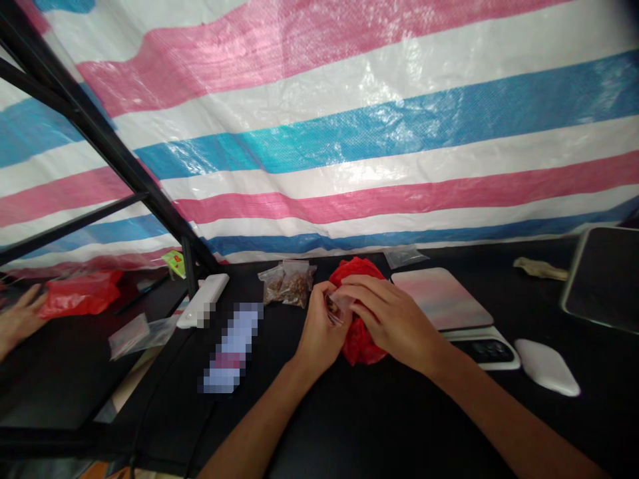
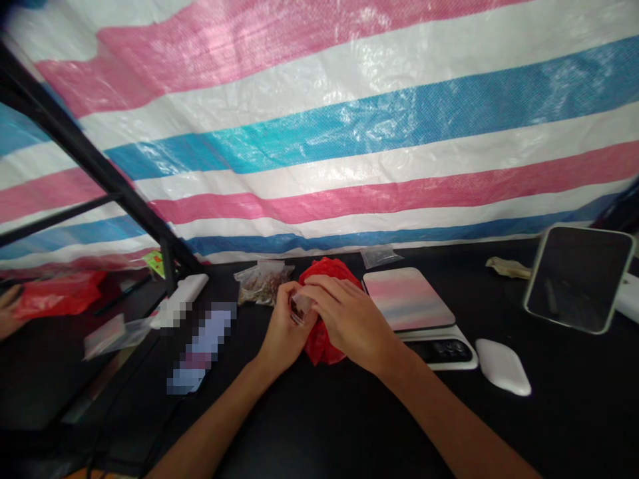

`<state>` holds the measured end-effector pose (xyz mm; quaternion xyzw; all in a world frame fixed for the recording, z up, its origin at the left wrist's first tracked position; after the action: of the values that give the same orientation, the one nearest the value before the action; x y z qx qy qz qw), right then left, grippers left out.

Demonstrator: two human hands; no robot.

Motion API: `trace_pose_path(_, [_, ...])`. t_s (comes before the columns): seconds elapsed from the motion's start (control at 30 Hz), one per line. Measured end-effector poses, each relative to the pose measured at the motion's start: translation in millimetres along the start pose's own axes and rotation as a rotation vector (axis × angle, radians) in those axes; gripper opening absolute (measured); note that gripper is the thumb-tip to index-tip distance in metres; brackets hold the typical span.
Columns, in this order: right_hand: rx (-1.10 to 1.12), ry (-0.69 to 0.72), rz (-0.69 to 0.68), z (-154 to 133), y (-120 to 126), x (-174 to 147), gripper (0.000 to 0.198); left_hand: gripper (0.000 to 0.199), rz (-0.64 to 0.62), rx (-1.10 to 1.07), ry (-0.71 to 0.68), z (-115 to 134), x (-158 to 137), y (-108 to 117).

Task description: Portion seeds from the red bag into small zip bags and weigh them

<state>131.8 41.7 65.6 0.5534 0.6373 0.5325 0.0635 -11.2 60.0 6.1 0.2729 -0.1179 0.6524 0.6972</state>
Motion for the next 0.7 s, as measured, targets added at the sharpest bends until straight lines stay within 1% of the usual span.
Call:
trace_pose_path(0.1, [-0.090, 0.089, 0.020, -4, 1, -3, 0.047, 0.032, -0.009, 0.016, -0.019, 2, 0, -1])
trace_pose_path(0.17, [-0.117, 0.083, 0.037, -3, 3, -3, 0.047, 0.034, -0.012, 0.020, -0.028, 3, 0, -2])
trace_pose_path(0.23, [-0.141, 0.022, 0.077, 1, 8, -2, 0.044, 0.036, 0.000, 0.039, -0.033, 3, 0, -1])
trace_pose_path(0.33, [-0.179, -0.121, 0.119, 12, 12, 2, 0.039, 0.040, 0.059, 0.056, -0.030, 5, 1, 4])
trace_pose_path(0.4, [-0.209, -0.185, 0.067, 21, 9, 3, 0.037, 0.044, 0.130, 0.053, -0.051, 8, 3, 10])
trace_pose_path(0.5, [-0.215, -0.197, -0.037, 27, 0, 3, 0.039, 0.050, 0.215, 0.108, -0.125, 15, 5, 19])
trace_pose_path(0.6, [-0.108, -0.152, -0.039, 18, 0, 2, 0.041, 0.053, 0.213, 0.186, -0.192, 17, 6, 23])
trace_pose_path(0.7, [-0.001, -0.059, -0.083, -2, 0, 0, 0.028, 0.053, 0.149, 0.176, -0.219, 9, 3, 21])
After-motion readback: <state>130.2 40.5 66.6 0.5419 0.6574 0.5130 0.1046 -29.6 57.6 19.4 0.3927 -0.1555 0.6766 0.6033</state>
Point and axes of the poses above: each hand's wrist, its own x-axis towards the middle knuckle, its own y-axis out of the back of the hand, z = x × y, the point moved 6 cm from there along x, towards the middle knuckle, and after that the axes turned 11 degrees about -y, right-handed, at the moved point
